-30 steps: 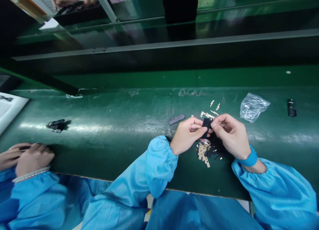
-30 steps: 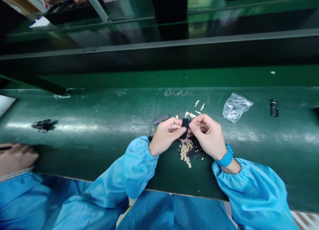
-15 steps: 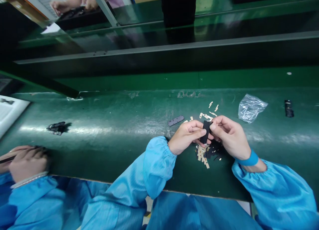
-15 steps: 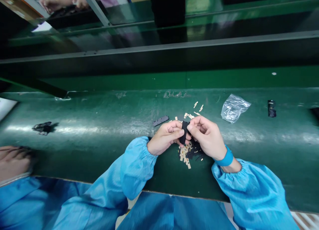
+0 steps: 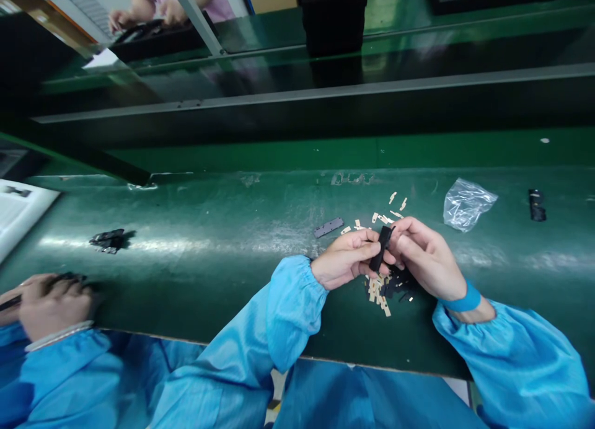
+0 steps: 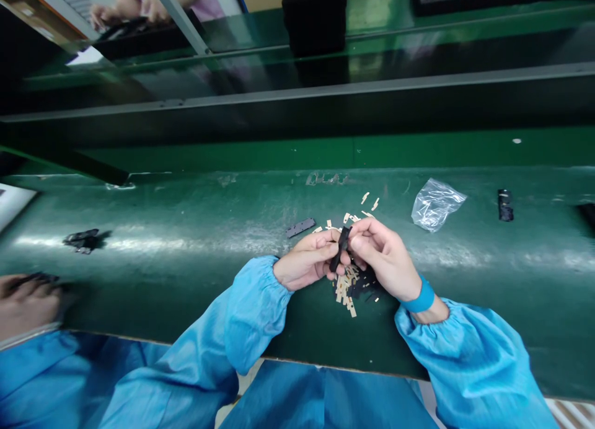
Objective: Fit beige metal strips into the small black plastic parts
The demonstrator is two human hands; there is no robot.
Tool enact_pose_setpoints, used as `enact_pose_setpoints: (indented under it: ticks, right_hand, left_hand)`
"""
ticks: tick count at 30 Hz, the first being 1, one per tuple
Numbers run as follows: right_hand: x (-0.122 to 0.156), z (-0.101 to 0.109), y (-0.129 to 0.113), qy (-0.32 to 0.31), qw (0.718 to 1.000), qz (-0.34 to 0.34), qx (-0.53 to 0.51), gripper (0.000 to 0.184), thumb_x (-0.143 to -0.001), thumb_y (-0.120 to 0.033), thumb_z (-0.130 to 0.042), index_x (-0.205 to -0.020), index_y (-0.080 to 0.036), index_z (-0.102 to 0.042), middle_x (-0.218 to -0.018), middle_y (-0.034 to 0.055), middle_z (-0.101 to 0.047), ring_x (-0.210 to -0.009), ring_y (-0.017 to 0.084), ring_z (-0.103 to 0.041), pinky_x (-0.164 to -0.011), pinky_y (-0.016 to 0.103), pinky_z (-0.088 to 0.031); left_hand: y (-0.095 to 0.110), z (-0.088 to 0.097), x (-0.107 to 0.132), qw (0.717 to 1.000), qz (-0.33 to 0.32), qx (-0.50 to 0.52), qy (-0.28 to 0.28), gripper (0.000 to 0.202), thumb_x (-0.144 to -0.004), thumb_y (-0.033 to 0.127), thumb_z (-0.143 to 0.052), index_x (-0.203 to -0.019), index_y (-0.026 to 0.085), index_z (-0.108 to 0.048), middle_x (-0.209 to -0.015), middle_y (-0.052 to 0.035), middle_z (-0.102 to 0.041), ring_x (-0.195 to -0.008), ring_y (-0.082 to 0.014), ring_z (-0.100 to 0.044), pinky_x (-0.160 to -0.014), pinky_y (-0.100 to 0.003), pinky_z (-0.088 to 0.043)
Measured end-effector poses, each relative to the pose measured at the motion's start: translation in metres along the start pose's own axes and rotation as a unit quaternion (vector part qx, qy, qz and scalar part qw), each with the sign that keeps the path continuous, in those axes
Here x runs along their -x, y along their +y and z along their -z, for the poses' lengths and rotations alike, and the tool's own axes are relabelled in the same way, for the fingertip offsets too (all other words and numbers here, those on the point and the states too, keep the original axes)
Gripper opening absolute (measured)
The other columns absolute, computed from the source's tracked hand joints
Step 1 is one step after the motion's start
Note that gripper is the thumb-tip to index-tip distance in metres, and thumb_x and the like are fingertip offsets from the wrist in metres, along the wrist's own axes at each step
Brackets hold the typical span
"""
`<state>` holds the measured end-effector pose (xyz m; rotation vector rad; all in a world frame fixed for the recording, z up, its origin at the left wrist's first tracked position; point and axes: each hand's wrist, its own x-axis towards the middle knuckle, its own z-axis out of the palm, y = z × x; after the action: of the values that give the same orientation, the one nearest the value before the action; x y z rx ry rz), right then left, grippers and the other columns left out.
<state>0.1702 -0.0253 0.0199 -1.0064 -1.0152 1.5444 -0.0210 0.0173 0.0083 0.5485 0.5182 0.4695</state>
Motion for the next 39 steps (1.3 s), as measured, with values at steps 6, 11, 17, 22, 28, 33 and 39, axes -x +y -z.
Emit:
enact_pose_setpoints:
  ticks: [6, 11, 17, 22, 28, 33, 39]
  right_hand:
    - [-0.001, -0.003, 0.004, -0.030, 0.999, -0.016, -0.006, 0.018, -0.096, -0.034, -0.072, -0.098, -0.023, -0.058, -0.069, -0.0032, -0.063, -0.058, 0.011, -0.059, -0.053, 0.024, -0.042]
    - [-0.003, 0.001, 0.003, -0.020, 1.000, -0.011, -0.007, 0.019, -0.097, -0.039, -0.069, -0.099, -0.024, -0.059, -0.068, -0.0033, -0.062, -0.054, 0.011, -0.052, -0.052, 0.026, -0.042]
    - [-0.006, 0.000, -0.003, 0.045, 0.990, -0.030, 0.127, 0.031, -0.085, -0.043, -0.081, -0.085, -0.021, -0.059, -0.069, -0.0004, -0.065, -0.056, 0.012, -0.057, -0.052, 0.025, -0.046]
    - [-0.009, 0.006, 0.006, 0.069, 0.991, -0.056, 0.098, 0.031, -0.084, -0.042, -0.081, -0.084, -0.022, -0.057, -0.065, -0.0024, -0.063, -0.049, 0.010, -0.050, -0.046, 0.024, -0.040]
    - [-0.032, 0.025, -0.009, 0.120, 0.984, -0.095, 0.096, 0.030, -0.079, -0.035, -0.082, -0.074, -0.022, -0.056, -0.052, -0.0041, -0.055, -0.045, 0.010, -0.049, -0.042, 0.023, -0.038]
    - [-0.053, 0.038, -0.022, 0.255, 0.966, -0.027, 0.017, 0.019, -0.079, -0.036, -0.079, -0.088, -0.022, -0.069, -0.094, 0.0057, -0.076, -0.062, 0.013, -0.066, -0.050, 0.025, -0.053]
    - [-0.023, 0.024, -0.011, 0.144, 0.961, -0.026, 0.235, 0.028, -0.086, -0.045, -0.077, -0.095, -0.019, -0.072, -0.077, 0.0047, -0.073, -0.047, 0.011, -0.056, -0.042, 0.025, -0.044]
  left_hand:
    - [-0.002, 0.000, 0.000, 1.000, -0.009, 0.000, -0.013, 0.044, -0.077, 0.041, -0.088, -0.092, 0.015, -0.056, -0.079, -0.0037, -0.073, -0.065, -0.0126, -0.074, -0.052, -0.015, -0.057]
    - [0.001, -0.004, 0.001, 0.999, -0.032, -0.031, 0.015, 0.047, -0.076, 0.045, -0.088, -0.092, 0.015, -0.055, -0.080, -0.0053, -0.074, -0.065, -0.0129, -0.073, -0.052, -0.015, -0.055]
    - [0.002, -0.007, -0.003, 0.975, -0.106, -0.145, 0.130, 0.049, -0.075, 0.046, -0.087, -0.093, 0.015, -0.054, -0.071, -0.0014, -0.071, -0.066, -0.0149, -0.073, -0.055, -0.021, -0.058]
    - [-0.001, -0.007, -0.008, 0.965, -0.118, -0.193, 0.134, 0.038, -0.083, 0.042, -0.081, -0.094, 0.015, -0.056, -0.073, -0.0014, -0.071, -0.069, -0.0158, -0.075, -0.059, -0.024, -0.060]
    - [0.019, 0.006, -0.002, 0.889, -0.216, -0.313, 0.253, 0.018, -0.098, 0.034, -0.060, -0.097, 0.016, -0.061, -0.091, -0.0082, -0.078, -0.072, -0.0124, -0.072, -0.060, -0.022, -0.055]
    - [0.042, 0.019, 0.013, 0.760, -0.260, -0.484, 0.348, 0.013, -0.100, 0.029, -0.056, -0.098, 0.020, -0.066, -0.089, -0.0033, -0.077, -0.080, -0.0145, -0.072, -0.076, -0.028, -0.055]
    - [0.044, 0.028, 0.024, 0.567, -0.154, -0.749, 0.307, 0.035, -0.084, 0.029, -0.080, -0.115, 0.019, -0.067, -0.114, -0.0098, -0.067, -0.107, -0.0275, -0.061, -0.097, -0.042, -0.049]
